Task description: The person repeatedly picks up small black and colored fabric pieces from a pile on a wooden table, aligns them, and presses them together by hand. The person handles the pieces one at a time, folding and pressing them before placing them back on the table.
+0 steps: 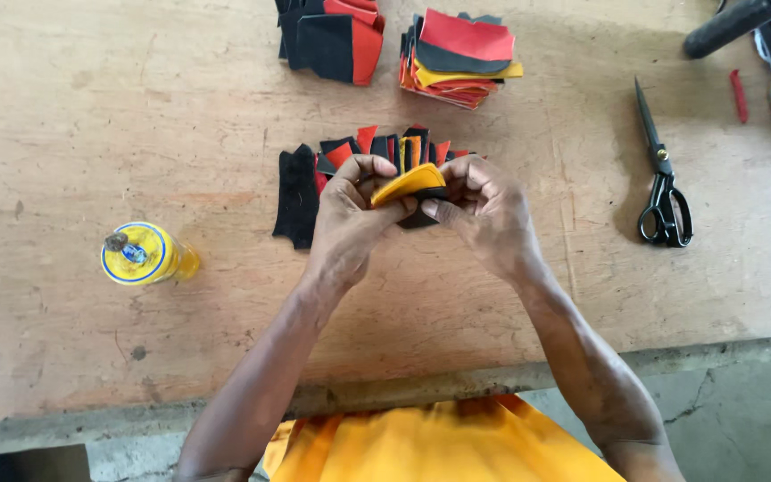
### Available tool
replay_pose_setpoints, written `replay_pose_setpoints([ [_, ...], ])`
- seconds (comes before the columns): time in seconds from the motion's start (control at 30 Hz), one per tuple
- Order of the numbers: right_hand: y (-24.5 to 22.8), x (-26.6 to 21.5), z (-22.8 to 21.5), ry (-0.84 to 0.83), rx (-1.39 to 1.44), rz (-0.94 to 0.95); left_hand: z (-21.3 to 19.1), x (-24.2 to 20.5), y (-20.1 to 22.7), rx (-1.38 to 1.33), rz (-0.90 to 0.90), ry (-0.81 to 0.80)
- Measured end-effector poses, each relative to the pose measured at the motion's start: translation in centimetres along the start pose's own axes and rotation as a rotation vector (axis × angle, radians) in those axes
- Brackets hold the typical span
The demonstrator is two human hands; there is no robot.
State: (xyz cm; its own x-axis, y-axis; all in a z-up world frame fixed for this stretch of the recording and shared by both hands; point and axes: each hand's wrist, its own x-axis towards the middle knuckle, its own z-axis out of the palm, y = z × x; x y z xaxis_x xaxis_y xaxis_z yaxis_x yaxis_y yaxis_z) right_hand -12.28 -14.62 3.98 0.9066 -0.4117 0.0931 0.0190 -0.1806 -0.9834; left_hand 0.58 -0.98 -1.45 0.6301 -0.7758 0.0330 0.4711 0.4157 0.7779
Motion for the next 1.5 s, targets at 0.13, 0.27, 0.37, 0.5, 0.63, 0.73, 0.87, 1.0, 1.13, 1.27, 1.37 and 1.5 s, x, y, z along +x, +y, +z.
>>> replay_pose_setpoints([
  [0.13,-0.4,0.1,-2.5,-0.052,-0.152,0.109,1.7,0.1,3.8,0.351,-0.099,-0.056],
  [0.27,-2.0,0.5,-3.3,-0.101,-0.134,0.042,2.2,1.2,5.0,0.355,-0.093,-0.160],
  [0.37,-2.9,0.5,-3.0,-0.036,-0.129,0.036,2.1,1.7,4.3,0.200,-0.095,-0.116],
  [0.5,-2.7,0.4,-2.8,0.006,-0.040,0.063,1.8,1.7,2.8,0.037,-0.062,-0.097],
  [0.63,-2.4,0.5,-3.0,-0.026,0.015,0.044,1.7,1.5,2.0,-0.045,-0.064,-0.071],
  [0.73,-2.1,0.7,-2.9,-0.025,0.021,0.030,1.7,1.2,1.3,-0.126,-0.048,-0.050],
  [0.87,-1.6,0.5,-2.3,-0.003,0.005,-0.015,1.6,0.5,0.5,-0.216,0.000,-0.022],
  [1.0,-1.4,0.3,-1.8,0.020,0.007,-0.051,1.8,-0.1,0.2,-0.267,0.012,0.030],
  [1.13,-1.8,0.5,-1.4,0.041,-0.085,-0.046,1.6,-0.2,0.6,-0.190,0.019,0.052],
  [1.27,-3.1,0.0,-1.3,0.038,-0.178,0.025,1.3,-0.2,1.3,-0.108,-0.002,0.030],
  [1.37,-3.7,0.1,-1.2,0.024,-0.167,0.028,1.5,-0.1,1.7,-0.080,-0.013,0.057],
  [1.5,-3.5,0.2,-1.3,0.002,-0.172,0.004,1.6,0.0,2.2,-0.025,-0.052,0.084],
])
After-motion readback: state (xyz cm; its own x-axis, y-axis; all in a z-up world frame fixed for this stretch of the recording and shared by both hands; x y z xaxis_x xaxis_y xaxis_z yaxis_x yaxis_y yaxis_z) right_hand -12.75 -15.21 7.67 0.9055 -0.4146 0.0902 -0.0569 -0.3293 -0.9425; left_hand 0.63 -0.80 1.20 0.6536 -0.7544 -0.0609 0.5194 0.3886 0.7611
